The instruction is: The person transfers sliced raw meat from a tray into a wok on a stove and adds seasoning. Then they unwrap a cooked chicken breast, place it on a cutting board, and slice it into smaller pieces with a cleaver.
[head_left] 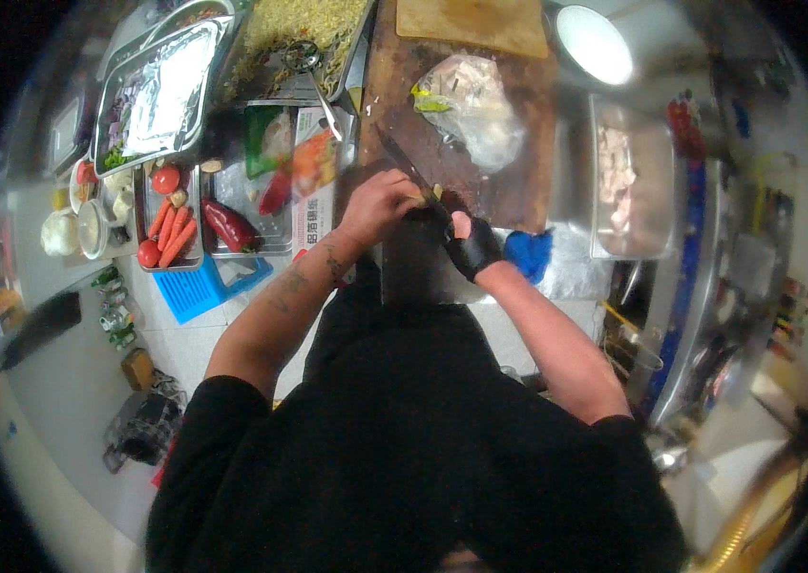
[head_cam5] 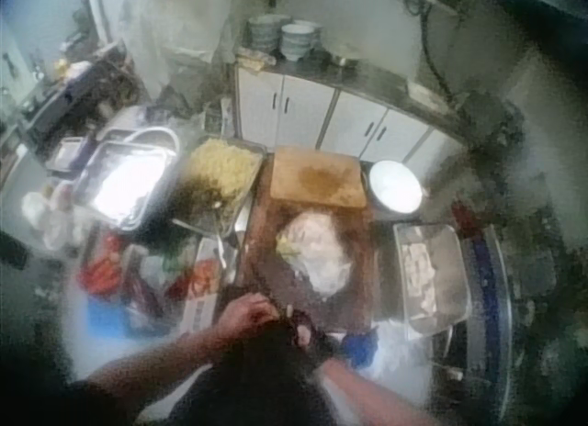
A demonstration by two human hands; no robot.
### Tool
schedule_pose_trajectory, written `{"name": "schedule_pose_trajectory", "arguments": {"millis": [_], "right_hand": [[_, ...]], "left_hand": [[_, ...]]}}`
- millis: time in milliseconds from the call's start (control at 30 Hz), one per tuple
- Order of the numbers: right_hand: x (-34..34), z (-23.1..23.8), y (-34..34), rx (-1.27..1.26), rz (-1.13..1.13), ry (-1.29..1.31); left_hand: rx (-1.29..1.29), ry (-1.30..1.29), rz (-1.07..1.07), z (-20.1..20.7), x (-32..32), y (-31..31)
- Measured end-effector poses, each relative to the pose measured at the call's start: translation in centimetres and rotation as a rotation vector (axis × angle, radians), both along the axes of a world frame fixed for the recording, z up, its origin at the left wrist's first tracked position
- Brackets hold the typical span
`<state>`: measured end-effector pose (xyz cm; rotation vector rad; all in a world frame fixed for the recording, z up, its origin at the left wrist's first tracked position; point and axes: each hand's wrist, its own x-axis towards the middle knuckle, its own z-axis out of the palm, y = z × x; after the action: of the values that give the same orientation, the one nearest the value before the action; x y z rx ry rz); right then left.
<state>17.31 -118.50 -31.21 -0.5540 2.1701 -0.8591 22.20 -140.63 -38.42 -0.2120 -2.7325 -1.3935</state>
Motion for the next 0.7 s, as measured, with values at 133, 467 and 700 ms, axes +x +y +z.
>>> {"name": "schedule_pose_trajectory", "arguments": {"millis": [133,467,700], "right_hand": [[-0.1,0.2,0.5,0.102,0.032,-0.028],[0.6,-3.7,0.9,0.073,-0.012,-0.082],[1.2,-3.6,1.5,-0.1,0.031,0.087]], "left_hand": [[0.042,-0.025,0.012,-0.2,0.0,0.1],[-0.086,0.003,-0.055,0.0,0.3,-0.1],[-0.032,-0.022,0.175,1.8,5.4,-2.3]]}}
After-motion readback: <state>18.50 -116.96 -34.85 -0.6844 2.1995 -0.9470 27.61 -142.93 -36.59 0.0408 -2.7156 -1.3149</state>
